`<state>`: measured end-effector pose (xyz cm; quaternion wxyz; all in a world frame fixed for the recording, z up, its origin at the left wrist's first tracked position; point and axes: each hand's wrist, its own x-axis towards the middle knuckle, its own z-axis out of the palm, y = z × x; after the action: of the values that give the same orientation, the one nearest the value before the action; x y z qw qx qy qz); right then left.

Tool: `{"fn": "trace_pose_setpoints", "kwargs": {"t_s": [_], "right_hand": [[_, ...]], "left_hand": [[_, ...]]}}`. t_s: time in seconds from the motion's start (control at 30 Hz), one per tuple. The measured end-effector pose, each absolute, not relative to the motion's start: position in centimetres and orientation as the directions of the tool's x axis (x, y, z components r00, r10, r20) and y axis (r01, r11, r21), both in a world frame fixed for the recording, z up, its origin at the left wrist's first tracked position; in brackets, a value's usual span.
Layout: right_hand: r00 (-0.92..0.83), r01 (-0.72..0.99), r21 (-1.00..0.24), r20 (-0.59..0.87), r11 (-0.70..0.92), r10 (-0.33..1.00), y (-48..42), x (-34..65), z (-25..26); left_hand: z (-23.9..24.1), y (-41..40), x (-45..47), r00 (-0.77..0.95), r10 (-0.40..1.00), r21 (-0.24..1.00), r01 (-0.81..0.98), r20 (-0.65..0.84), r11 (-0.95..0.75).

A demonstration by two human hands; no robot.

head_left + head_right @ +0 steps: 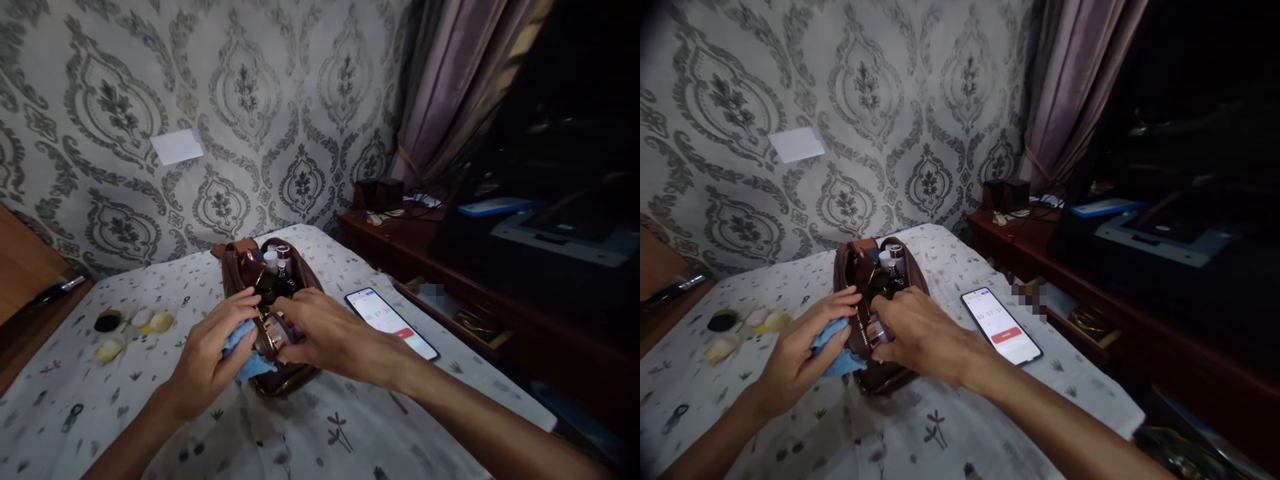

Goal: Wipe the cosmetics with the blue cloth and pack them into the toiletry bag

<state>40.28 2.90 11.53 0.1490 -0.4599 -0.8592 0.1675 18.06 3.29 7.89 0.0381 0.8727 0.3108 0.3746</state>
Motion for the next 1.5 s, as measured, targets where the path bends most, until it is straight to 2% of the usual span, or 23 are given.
{"fn": "trace_pose_setpoints", "kwargs": {"t_s": [0.13,0.33,0.57,0.67,0.8,0.93,1.03,1.13,1.2,1.37,1.5], "right_hand": [[-0.522,0.749,-0.421,0.101,0.511,0.847,2.7,40.2,11.0],[-0.578,0.686,-0.418,0.185,0.595,0.795,2.0,40.3,10.9],[-0.563,0.593,-0.507,0.295,0.626,0.772,2.4,41.1,9.4],[-0.521,0.553,-0.511,0.404,0.658,0.752,2.9,41.2,8.0],[-0.385,0.497,-0.454,0.649,0.74,0.657,1.9,40.3,7.6],[-0.362,0.361,-0.419,0.761,0.833,0.539,-1.2,38.4,8.3],[-0.482,0.253,-0.435,0.717,0.864,0.503,-3.0,36.1,7.6],[-0.62,0.248,-0.473,0.593,0.846,0.514,-3.4,33.3,5.5],[-0.652,0.257,-0.546,0.511,0.797,0.56,-3.0,31.4,4.0],[-0.64,0.327,-0.749,0.272,0.576,0.718,-0.6,26.7,1.4],[-0.542,0.306,-0.853,0.209,0.423,0.814,1.3,23.7,0.0]], "left_hand": [[7.8,3.3,18.1,0.522,0.553,0.281,0.511,0.649,-0.812],[7.8,2.9,18.1,0.528,0.556,0.273,0.521,0.642,-0.809],[7.7,1.7,17.6,0.443,0.593,0.296,0.573,0.672,-0.764],[6.7,1.0,16.5,0.358,0.632,0.313,0.639,0.687,-0.702],[3.5,1.3,13.0,0.315,0.719,0.321,0.735,0.619,-0.597],[0.4,3.2,7.0,0.175,0.824,0.275,0.888,0.539,-0.368],[-0.4,4.9,2.3,-0.02,0.826,0.282,0.944,0.563,-0.169],[-0.5,6.5,-1.2,-0.148,0.82,0.302,0.953,0.552,-0.032],[-0.8,7.6,-2.5,-0.188,0.836,0.311,0.95,0.515,0.023],[-2.0,10.4,-3.2,-0.236,0.885,0.362,0.928,0.402,0.083],[-2.0,10.9,-3.4,-0.202,0.904,0.435,0.9,0.376,0.02]]}}
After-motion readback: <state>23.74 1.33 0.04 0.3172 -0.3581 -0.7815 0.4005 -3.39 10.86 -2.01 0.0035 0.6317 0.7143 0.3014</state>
